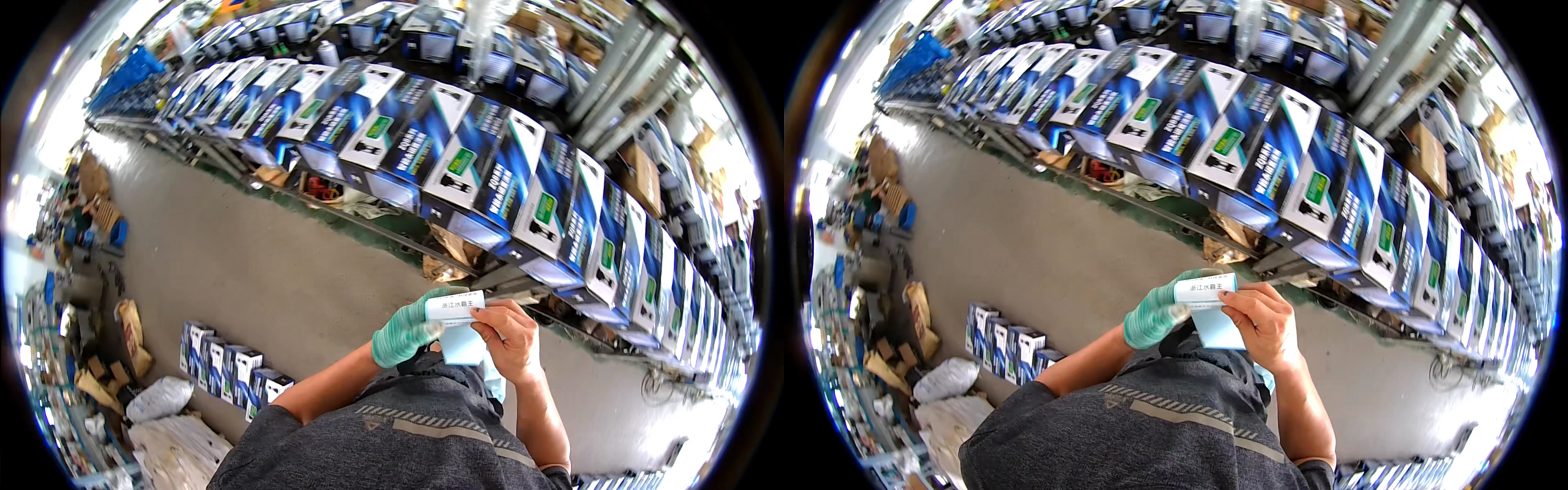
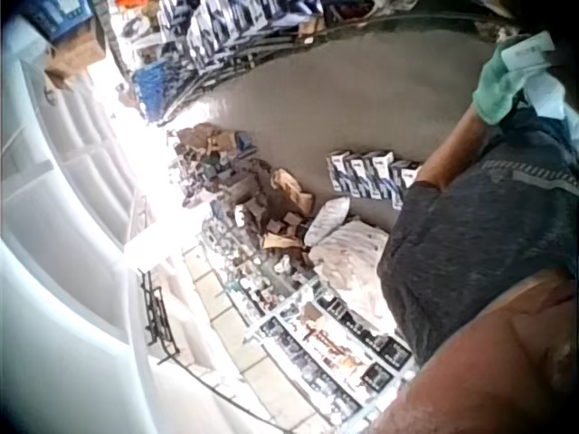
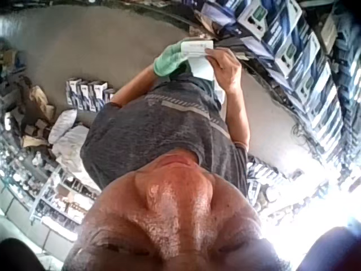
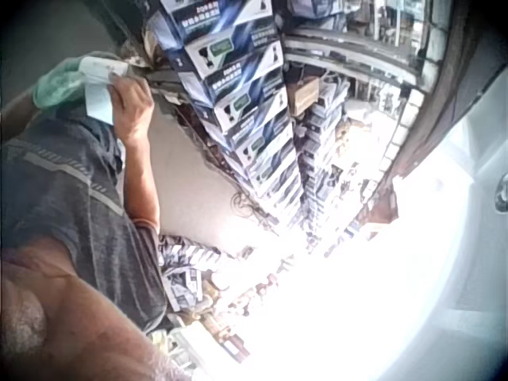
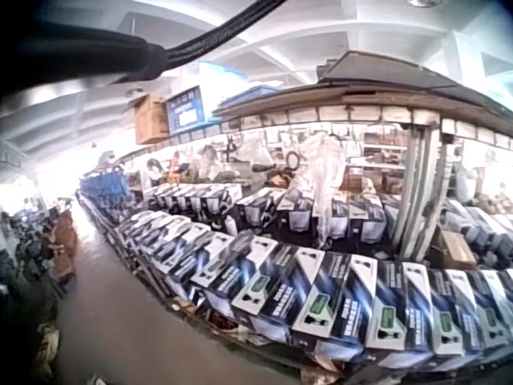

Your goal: The person stands in a warehouse aisle and applies white labels to a row of blue and white product boxes. They hold a roll of labels in their left hand and use their right hand to peel and stick each label onto the top surface of the boxes. The person moves along the row, repeating the process for multiple boxes.

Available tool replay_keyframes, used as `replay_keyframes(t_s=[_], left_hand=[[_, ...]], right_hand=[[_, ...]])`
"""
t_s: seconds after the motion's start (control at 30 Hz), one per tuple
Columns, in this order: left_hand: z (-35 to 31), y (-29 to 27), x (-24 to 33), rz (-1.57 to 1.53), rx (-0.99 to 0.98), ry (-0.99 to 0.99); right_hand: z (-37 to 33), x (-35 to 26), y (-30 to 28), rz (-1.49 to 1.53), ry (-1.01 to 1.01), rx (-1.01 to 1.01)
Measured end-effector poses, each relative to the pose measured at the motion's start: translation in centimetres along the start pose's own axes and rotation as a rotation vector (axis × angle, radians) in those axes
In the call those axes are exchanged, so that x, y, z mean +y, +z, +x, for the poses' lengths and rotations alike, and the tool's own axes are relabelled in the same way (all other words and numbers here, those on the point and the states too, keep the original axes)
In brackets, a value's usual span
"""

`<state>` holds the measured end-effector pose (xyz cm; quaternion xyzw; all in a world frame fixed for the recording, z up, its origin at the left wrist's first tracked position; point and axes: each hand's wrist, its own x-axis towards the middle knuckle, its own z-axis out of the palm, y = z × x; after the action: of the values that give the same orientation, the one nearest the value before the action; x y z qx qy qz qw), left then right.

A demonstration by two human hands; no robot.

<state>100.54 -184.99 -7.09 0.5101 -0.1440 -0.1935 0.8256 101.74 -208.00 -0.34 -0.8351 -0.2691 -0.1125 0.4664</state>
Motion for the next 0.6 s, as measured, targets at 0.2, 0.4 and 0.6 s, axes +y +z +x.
replay_keyframes(t_s=[0.2,0.4,0.6], left_hand=[[2.1,-0.7,-0.2,-0.301,0.426,-0.151],[4.3,-2.0,-0.6,-0.704,0.626,-0.039],[5.1,-5.0,-0.2,-0.628,0.993,0.176]], right_hand=[[4.6,4.6,1.7,0.103,-0.211,-0.073],[9.5,5.6,0.9,0.238,-0.338,-0.201],[20.9,11.5,-0.4,0.503,-0.185,-0.235]])
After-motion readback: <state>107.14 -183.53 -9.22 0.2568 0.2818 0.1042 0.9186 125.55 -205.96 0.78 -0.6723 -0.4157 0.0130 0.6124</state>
